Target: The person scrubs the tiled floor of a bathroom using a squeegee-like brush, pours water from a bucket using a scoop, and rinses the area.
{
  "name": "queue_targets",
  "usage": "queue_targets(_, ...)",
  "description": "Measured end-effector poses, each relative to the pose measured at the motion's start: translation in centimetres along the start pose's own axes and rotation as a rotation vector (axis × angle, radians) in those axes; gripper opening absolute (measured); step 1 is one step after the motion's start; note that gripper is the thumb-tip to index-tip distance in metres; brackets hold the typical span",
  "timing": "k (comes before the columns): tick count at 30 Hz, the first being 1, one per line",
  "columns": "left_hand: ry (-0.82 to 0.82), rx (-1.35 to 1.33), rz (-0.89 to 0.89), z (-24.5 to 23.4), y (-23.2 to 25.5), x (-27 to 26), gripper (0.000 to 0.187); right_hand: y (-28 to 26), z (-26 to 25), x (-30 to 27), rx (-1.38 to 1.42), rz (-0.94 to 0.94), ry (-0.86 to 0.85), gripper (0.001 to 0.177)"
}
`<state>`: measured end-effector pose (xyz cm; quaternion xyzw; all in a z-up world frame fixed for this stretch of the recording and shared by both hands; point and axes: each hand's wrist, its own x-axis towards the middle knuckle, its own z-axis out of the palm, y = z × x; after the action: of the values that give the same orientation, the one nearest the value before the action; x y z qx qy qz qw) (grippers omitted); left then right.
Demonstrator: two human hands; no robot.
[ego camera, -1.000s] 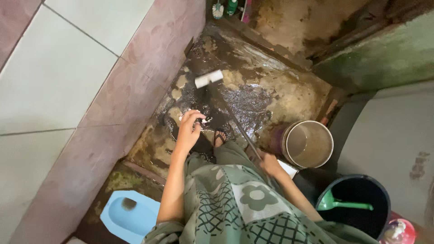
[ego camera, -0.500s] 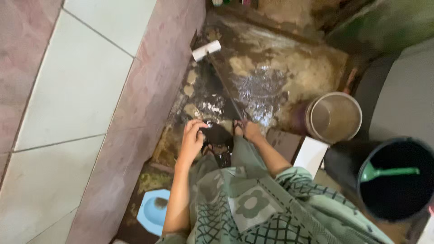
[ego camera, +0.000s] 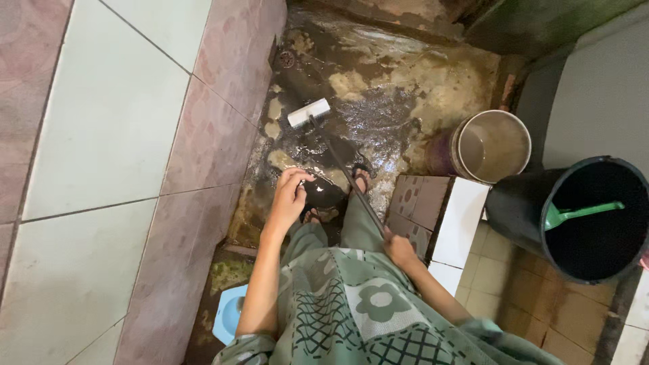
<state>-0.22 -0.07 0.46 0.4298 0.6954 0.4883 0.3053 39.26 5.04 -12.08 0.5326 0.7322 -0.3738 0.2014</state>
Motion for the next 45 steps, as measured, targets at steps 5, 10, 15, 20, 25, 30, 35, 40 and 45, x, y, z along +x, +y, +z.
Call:
queue_targets(5,0.021,-0.014,0.024,-0.9,-0.9,-0.6,0.032,-2.2,1.5,1.8,0.021,0.063,0.005,0.051)
queue_targets(10,0.045,-0.013,0.007,-1.2,-1.5,-1.4,0.031,-2.8,2.1,2.8,0.177,-0.085,0.058,0.037)
queue_targets(15,0.022,-0.016,-0.134,-1.2,-0.2,-2.0,0.031,-4.9,2.1,8.2,0.217,0.045,-0.026,0.027)
queue_targets(20,0.037,-0.001,-0.085,-0.8,0.5,-2.8,0.034,-11.6,-0.3,18.8,0.169,-0.21,0.168,0.027)
queue_targets(25,0.065,0.071,0.003,-0.6,0.3,-4.1,0.034,-18.9,-6.0,20.4,0.558,-0.028,-0.147,0.053)
queue_targets(30,0.031,0.025,-0.055,-1.1,0.1,-3.3,0.034,-11.4,-7.0,7.1,0.483,-0.178,-0.128,0.054)
queue_targets(35,0.023,0.023,-0.051,-1.3,0.4,-2.1,0.032,-6.0,-3.0,0.7,0.079,-0.137,0.175,0.047)
queue_targets(40,0.051,0.089,0.088,-1.0,0.5,-1.4,0.036,-9.3,0.9,10.3,-0.1,-0.266,0.346,0.053)
queue_targets(45,0.028,0.043,-0.002,-1.2,1.1,-2.7,0.033,-14.1,-0.1,16.8,-0.111,-0.153,0.34,0.037)
